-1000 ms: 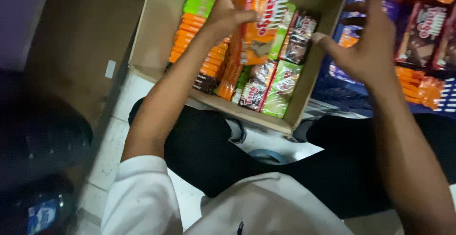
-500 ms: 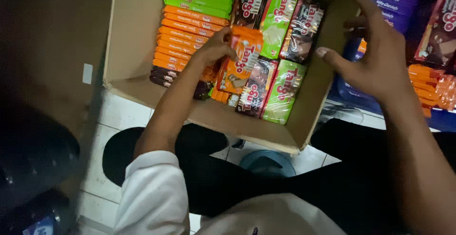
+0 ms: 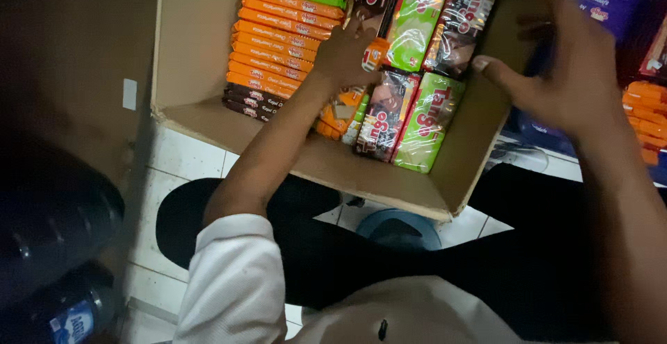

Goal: The person sits on the floor and transfers stacks of packaged snacks from a cardboard box into a blue plastic basket. They handle various snack packages, including green, orange, and brown wrappers, arranging them neatly in the basket.

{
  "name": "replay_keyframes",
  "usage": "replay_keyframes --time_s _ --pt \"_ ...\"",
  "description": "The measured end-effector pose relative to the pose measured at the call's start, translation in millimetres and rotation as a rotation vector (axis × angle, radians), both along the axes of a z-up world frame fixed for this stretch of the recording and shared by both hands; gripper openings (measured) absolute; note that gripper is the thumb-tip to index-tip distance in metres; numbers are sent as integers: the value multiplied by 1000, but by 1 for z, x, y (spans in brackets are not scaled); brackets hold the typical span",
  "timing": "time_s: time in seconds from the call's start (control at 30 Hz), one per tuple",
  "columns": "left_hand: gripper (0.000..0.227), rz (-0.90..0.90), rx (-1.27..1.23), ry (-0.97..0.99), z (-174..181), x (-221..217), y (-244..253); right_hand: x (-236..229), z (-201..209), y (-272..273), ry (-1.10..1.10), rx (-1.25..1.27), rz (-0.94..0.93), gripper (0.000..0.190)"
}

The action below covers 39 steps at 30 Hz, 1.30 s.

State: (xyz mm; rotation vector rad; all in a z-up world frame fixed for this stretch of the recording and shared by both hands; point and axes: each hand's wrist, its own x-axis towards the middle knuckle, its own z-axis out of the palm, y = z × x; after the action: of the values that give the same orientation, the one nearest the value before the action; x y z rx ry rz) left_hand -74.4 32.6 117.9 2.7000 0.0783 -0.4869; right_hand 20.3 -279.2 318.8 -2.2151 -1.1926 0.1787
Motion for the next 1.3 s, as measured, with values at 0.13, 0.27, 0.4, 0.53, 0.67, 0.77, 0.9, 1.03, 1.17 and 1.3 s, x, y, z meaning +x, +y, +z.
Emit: replay_keyframes --time_s 0.13,0.27,0.4,0.53,0.67,0.77,0.9,1.03,1.17,1.3 --pt "85 34 250 99 -44 -7 -9 -4 3 2 -28 -50 -8 87" --pt "80 42 315 206 -54 -29 -16 -5 5 1 24 -30 -14 81" --pt "62 -58 402 -217 -62 -34 -20 -3 4 -2 19 12 26 78" --pt "56 -102 439 -218 -72 -32 -20 3 -8 -12 -18 -38 1 81" --pt "33 -157 425 -148 -50 -20 -37 8 -12 -23 -73 -39 8 80" --pt "15 -94 539 -314 -38 -8 -51 16 -15 -31 -99 -82 -29 75" --pt "17 -105 408 -727 54 24 -92 29 -14 -43 -119 -41 -93 48" --pt "20 -145 60 -982 135 55 -142 57 -7 -75 -4 -106 -270 40" --pt "19 -276 -144 -1013 171 73 -195 78 -16 -119 -20 -122 -397 39" --pt "24 -314 -152 -873 137 103 -240 84 -25 -159 86 -167 -476 32"
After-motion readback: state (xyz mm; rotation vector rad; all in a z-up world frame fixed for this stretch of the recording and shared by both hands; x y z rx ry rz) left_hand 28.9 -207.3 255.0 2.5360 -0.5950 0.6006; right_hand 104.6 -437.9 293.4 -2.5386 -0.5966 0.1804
